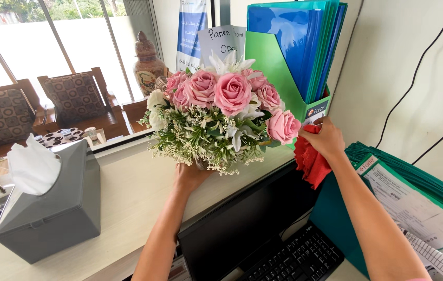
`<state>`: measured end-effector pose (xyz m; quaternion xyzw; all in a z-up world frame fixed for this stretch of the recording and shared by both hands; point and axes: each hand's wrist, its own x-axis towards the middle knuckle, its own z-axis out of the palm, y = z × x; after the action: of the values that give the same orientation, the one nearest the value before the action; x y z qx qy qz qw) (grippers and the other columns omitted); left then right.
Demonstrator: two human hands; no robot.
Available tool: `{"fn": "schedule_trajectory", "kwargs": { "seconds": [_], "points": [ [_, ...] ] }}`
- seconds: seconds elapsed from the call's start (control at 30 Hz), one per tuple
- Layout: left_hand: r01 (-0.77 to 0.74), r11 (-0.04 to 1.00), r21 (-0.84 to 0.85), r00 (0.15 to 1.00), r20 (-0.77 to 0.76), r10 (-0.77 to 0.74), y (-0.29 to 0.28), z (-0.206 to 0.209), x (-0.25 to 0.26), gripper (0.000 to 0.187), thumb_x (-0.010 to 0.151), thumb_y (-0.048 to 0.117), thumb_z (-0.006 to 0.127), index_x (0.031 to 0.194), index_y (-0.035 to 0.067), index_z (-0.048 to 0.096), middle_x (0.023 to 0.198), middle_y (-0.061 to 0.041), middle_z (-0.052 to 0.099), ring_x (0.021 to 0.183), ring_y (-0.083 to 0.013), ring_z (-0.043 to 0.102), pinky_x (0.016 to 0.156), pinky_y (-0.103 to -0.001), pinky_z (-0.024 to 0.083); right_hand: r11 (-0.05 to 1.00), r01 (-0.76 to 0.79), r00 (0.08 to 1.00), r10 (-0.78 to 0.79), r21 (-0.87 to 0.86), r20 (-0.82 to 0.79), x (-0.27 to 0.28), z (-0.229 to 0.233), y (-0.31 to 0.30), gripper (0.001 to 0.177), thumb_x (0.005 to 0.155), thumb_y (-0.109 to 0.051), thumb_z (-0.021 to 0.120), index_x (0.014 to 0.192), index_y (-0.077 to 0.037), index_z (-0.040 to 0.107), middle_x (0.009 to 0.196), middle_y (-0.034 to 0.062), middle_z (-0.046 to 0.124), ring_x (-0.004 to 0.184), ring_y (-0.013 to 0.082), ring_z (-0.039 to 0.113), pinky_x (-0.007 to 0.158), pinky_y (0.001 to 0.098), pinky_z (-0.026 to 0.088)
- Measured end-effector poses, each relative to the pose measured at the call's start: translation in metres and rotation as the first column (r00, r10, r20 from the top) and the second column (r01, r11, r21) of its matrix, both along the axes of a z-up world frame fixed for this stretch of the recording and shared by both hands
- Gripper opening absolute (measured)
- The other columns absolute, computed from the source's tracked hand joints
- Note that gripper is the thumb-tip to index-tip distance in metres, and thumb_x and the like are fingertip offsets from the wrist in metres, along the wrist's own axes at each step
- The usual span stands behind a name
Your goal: The person wipes a chair with a cloth, hangs the cloth on a window grill, and moves the chair. The person then wipes a desk, counter, and tissue box using another cloth.
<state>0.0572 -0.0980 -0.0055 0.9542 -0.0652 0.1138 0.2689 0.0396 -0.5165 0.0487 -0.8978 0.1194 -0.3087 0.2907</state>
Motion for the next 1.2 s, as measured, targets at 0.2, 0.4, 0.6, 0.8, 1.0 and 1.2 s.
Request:
{"fn": "schedule_trajectory", "kwargs": {
  "seconds": [0.2, 0.4, 0.6, 0.8, 1.0, 1.2],
  "points": [
    [0.061, 0.987, 0.148, 0.982, -0.185, -0.033, 0.007, 0.029, -0.034, 0.081, 0.082, 0.064, 0.071, 0.147, 0.019, 0.052, 0.138, -0.014, 0.063, 0.135, -0.0290, 0.054, 0.119, -0.055, 0.026, 0.955, -0.016, 0.998, -0.005, 0.295, 0.067, -0.062, 0.044, 0.041, 0.043, 0.086, -0.043, 0.081, 0.090, -0.001, 0.072, 0.080, 0.0133, 0.069, 0.073, 0.0233, 0.064, 0.067, 0.0401, 0.051],
    [-0.209, 0.974, -0.081, 0.976, -0.081, 0.203, 0.052, 0.085, -0.116, 0.050, 0.104, 0.049, 0.053, 0.118, 0.010, 0.081, 0.118, -0.017, 0.083, 0.107, -0.0289, 0.079, 0.096, -0.039, 0.060, 0.532, -0.540, 0.811, 0.124, 0.652, 0.571, -0.152, 0.079, 0.119, 0.023, 0.101, -0.021, 0.072, 0.083, -0.008, 0.066, 0.077, -0.0054, 0.062, 0.066, 0.0044, 0.056, 0.056, 0.0247, 0.047],
    [0.590, 0.629, -0.506, 0.788, 0.529, -0.315, -0.001, 0.119, -0.212, 0.088, 0.093, 0.034, 0.075, 0.157, 0.003, 0.023, 0.144, -0.019, 0.043, 0.117, -0.0261, 0.063, 0.086, -0.038, 0.060, 0.194, -0.825, 0.556, 0.446, 0.530, 0.702, -0.157, 0.086, 0.271, 0.030, 0.101, -0.028, 0.072, 0.114, -0.005, 0.058, 0.101, -0.0006, 0.064, 0.095, 0.0083, 0.063, 0.088, 0.0270, 0.053],
    [0.204, 0.805, -0.557, 0.949, 0.313, -0.024, 0.042, 0.106, -0.192, 0.051, 0.092, 0.020, 0.063, 0.142, 0.012, 0.059, 0.130, -0.013, 0.069, 0.108, -0.0253, 0.072, 0.090, -0.038, 0.059, 0.131, -0.766, 0.498, 0.739, 0.629, 0.453, -0.175, 0.080, 0.247, 0.056, 0.096, -0.057, 0.046, 0.123, -0.011, 0.063, 0.104, 0.0036, 0.071, 0.096, 0.0168, 0.071, 0.087, 0.0353, 0.059],
    [-0.093, 0.986, -0.139, 0.955, 0.268, 0.128, 0.059, 0.121, -0.185, 0.040, 0.081, 0.040, 0.074, 0.117, 0.022, 0.073, 0.126, -0.001, 0.071, 0.095, -0.0232, 0.075, 0.080, -0.038, 0.058, 0.954, -0.175, 0.956, 0.224, 0.245, -0.187, -0.113, 0.043, 0.120, 0.036, 0.098, -0.031, 0.062, 0.100, 0.000, 0.080, 0.092, 0.0166, 0.080, 0.084, 0.0280, 0.074, 0.085, 0.0423, 0.057],
    [-0.057, 0.997, 0.054, 0.997, 0.051, 0.054, -0.011, 0.156, -0.170, 0.122, 0.076, 0.078, 0.068, 0.166, 0.022, 0.007, 0.059, -0.006, 0.066, 0.052, -0.0237, 0.065, 0.048, -0.037, 0.048, 0.926, -0.367, 0.917, 0.345, -0.084, -0.200, 0.002, 0.001, 0.065, 0.056, 0.079, -0.040, 0.079, 0.128, -0.013, 0.068, 0.119, 0.0125, 0.073, 0.106, 0.0297, 0.065, 0.093, 0.0397, 0.052]
  ]
}}
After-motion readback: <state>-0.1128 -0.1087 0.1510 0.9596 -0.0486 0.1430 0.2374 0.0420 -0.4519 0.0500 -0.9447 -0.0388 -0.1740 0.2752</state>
